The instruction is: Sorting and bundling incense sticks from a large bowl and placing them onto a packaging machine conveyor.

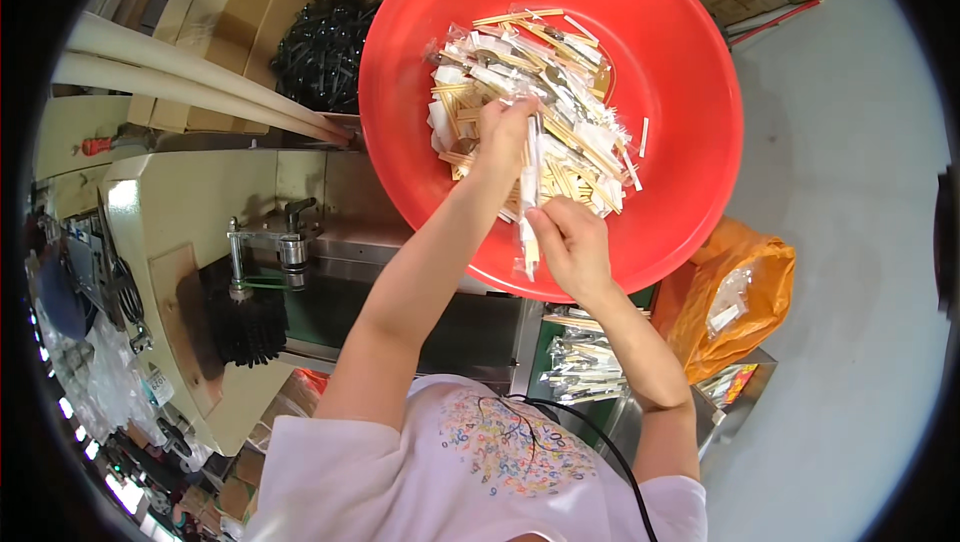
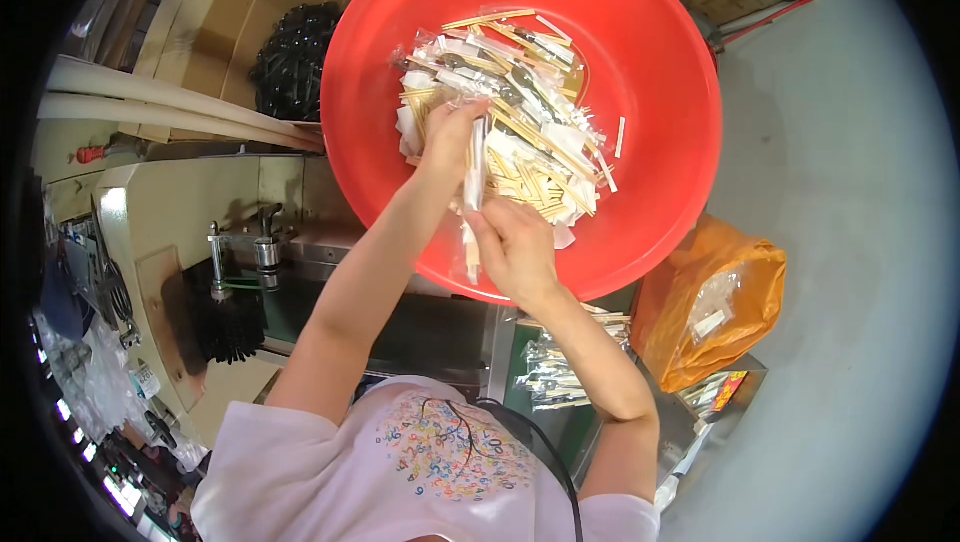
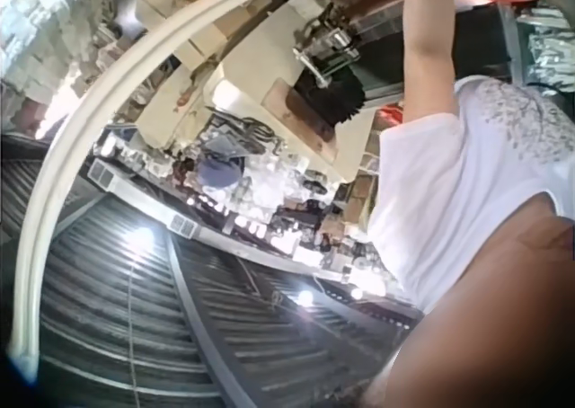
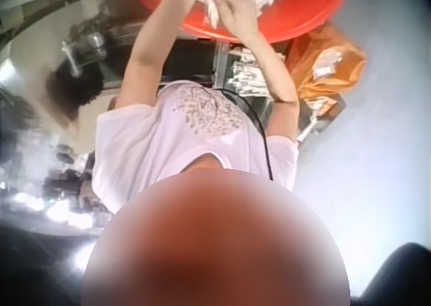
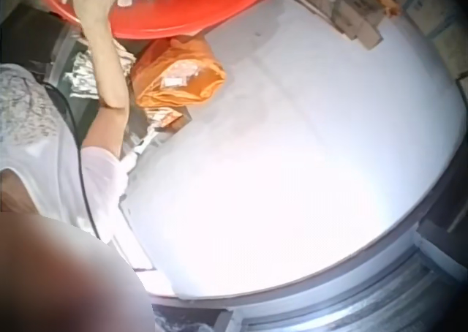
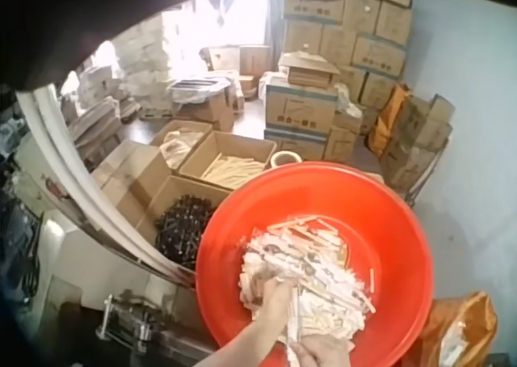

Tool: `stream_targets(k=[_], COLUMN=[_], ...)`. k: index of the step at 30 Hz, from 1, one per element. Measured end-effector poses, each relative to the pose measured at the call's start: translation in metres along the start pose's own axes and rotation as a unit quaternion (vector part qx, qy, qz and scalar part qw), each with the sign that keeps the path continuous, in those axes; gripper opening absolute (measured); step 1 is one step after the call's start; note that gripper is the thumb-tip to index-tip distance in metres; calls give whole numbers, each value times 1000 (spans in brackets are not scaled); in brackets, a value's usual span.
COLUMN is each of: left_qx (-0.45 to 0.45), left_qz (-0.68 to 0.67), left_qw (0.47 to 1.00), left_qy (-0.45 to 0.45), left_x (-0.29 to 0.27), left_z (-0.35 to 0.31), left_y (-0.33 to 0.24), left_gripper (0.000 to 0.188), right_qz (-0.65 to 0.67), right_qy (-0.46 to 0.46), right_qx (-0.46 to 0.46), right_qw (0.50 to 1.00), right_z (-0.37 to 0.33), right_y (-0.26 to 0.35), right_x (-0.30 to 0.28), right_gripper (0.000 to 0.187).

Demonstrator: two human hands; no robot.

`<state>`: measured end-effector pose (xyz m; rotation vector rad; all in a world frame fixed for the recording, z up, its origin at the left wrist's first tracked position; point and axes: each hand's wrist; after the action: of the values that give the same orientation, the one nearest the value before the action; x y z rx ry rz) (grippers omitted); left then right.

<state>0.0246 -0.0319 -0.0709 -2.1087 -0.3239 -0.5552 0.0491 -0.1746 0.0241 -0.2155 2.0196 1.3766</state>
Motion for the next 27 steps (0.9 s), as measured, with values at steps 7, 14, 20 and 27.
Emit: stream_targets(k=[7, 14, 20, 27], left_qx=[80, 200, 160, 38], left_qz=[355, 140, 191, 120], left_qw=[925, 955, 965, 990], left_qy=[-109, 168, 82, 63], left_x=[-9, -4, -28, 4], left_z=[3, -50, -1, 26], left_y=[-51, -52, -64, -38], left_gripper=[17, 19, 24, 25], right_qz=[-13, -288, -398, -411], right_qy=[139, -68, -33, -48], right_qx=[74, 178, 81, 84], right_qw=[987, 938, 913, 907], right_z=[-22, 131, 182, 174], right_y=[-32, -116, -164, -117], right_x=[-24, -24, -24, -28], right_gripper=[15, 22, 22, 21])
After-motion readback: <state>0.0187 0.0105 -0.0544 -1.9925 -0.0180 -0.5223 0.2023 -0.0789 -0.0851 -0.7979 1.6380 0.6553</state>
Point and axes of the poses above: each hand's wrist, its own z-axis towards the middle knuckle, its own x-axis out of the palm, y = z × x, and after that the axes turned 15 degrees about x, right-handed
